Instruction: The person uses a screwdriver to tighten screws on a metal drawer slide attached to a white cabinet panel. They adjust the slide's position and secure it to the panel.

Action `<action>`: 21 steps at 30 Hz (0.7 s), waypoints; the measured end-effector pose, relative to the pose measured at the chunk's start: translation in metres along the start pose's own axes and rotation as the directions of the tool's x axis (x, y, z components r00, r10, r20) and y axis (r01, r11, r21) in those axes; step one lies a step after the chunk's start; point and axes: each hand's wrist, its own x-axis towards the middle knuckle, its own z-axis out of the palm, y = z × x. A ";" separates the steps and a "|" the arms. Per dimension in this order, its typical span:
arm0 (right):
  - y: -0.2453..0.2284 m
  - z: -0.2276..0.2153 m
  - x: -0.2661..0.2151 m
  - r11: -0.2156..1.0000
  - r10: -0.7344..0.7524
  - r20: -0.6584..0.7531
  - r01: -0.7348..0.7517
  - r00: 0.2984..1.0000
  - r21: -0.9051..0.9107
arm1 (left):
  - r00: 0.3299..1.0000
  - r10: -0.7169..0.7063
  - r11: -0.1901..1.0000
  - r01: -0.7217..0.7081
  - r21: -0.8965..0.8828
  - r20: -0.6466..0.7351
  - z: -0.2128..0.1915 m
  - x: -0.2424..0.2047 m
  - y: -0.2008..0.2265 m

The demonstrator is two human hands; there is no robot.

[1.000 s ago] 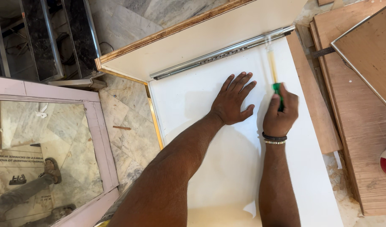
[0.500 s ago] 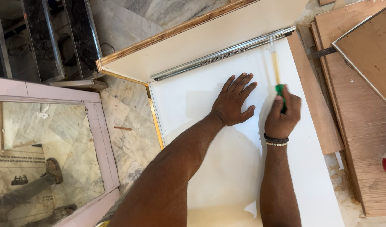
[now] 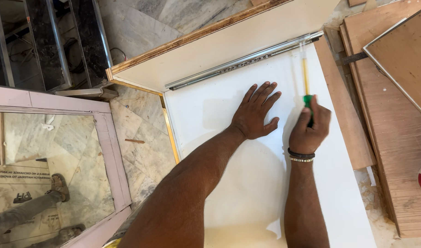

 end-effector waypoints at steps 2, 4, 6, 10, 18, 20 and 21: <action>-0.001 0.000 0.000 0.999 -0.032 -0.007 0.032 0.999 0.005 | 1.000 0.004 1.000 -0.004 -0.006 -0.009 0.000 -0.001 0.000; -0.002 -0.001 0.001 0.999 -0.046 -0.059 0.045 0.997 -0.026 | 1.000 0.011 1.000 -0.011 -0.009 -0.016 0.000 0.001 -0.001; -0.003 -0.003 0.002 1.000 0.004 0.029 -0.003 1.000 -0.031 | 1.000 0.001 1.000 -0.002 -0.015 -0.029 0.002 -0.001 0.000; -0.010 -0.002 0.008 0.996 -0.064 -0.050 0.061 0.997 -0.061 | 0.997 0.029 0.998 -0.033 -0.053 -0.075 -0.004 -0.002 -0.002; -0.011 -0.008 0.007 0.998 -0.039 -0.012 0.039 0.999 -0.041 | 0.997 0.037 0.998 -0.041 -0.055 -0.062 -0.001 -0.002 -0.002; -0.010 -0.007 0.010 0.999 -0.007 0.007 0.007 1.000 -0.051 | 0.998 0.035 0.998 -0.037 -0.047 -0.052 -0.002 0.000 -0.002; -0.010 -0.006 0.011 0.998 0.013 0.020 -0.012 1.000 -0.057 | 0.998 0.038 0.998 -0.040 -0.043 -0.045 -0.003 0.002 -0.003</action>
